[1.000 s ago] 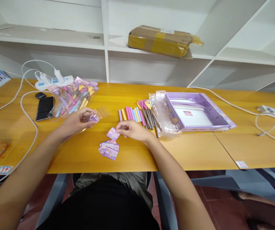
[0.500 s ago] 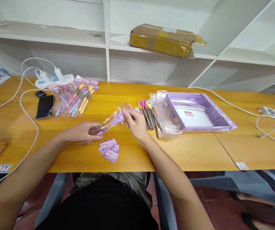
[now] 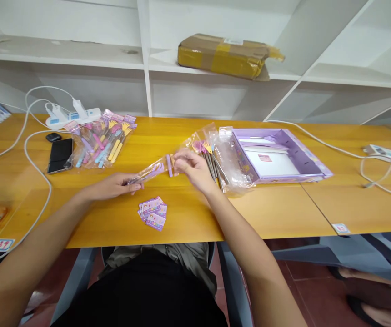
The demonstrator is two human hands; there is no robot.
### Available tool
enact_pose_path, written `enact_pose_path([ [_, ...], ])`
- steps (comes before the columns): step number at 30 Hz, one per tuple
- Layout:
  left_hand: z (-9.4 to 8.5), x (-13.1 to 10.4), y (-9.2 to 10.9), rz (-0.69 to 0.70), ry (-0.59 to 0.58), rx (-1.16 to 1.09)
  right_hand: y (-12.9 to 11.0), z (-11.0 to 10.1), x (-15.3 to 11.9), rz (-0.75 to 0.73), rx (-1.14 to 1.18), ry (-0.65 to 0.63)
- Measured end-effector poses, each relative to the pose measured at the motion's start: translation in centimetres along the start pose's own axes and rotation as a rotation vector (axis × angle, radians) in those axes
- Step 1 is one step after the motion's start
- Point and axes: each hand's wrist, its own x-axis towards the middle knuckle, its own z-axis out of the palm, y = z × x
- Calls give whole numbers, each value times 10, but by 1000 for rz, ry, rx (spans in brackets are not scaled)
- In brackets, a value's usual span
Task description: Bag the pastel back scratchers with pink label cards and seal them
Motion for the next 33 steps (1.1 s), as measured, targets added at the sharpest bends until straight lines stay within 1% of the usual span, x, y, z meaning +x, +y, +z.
enact_pose_path([
  [1, 1, 1, 0, 2, -6, -5, -1, 2, 1, -14, -31, -54],
  [2, 1, 1, 1, 1, -15, -11, -2, 1, 3, -43, -57, -37],
  [3, 1, 1, 1, -2, -21, -12, -3, -3, 5, -81, -74, 39],
  [4, 2, 2, 2, -6, -21, -6, -5, -10, 8, -119, -85, 141],
  [6, 2, 2, 5, -16, -3, 24, -8, -38, 14, -175, -115, 341],
  [9, 2, 2, 10, -25, 49, 60, -13, -95, 21, -215, -194, 482],
  [11, 3, 2, 12, -12, 68, 54, -15, -128, 23, -211, -199, 585],
  [13, 3, 1, 12, 13, 65, 36, -14, -149, 24, -147, -223, 689],
  [14, 4, 1, 11, 26, 61, 26, -12, -156, 24, -94, -285, 710],
  [15, 4, 1, 9, 37, 57, 21, -9, -159, 24, -37, -391, 700],
  [19, 6, 2, 2, 52, 54, 45, 9, -159, 26, 246, -1008, 500],
  [21, 7, 4, 0, 57, 67, 63, 21, -158, 28, 409, -1183, 440],
  [22, 7, 4, 0, 57, 78, 72, 27, -157, 29, 469, -1229, 424],
  [23, 8, 4, 0, 51, 90, 82, 32, -157, 30, 499, -1259, 415],
  [24, 8, 5, 0, 40, 104, 94, 36, -157, 30, 498, -1284, 417],
  [26, 8, 5, 0, 20, 132, 125, 39, -155, 31, 413, -1321, 468],
  [28, 8, 5, 0, 33, 163, 157, 36, -148, 31, 258, -1310, 555],
  [29, 9, 5, 1, 49, 183, 172, 32, -141, 31, 171, -1265, 576],
  [30, 10, 5, 1, 66, 206, 183, 28, -131, 31, 92, -1188, 553],
  [31, 12, 5, 1, 72, 233, 191, 24, -119, 30, 24, -1085, 472],
  [32, 13, 5, 1, 63, 260, 196, 19, -103, 28, -26, -962, 337],
  [33, 16, 6, 1, 45, 282, 200, 15, -85, 26, -58, -833, 150],
])
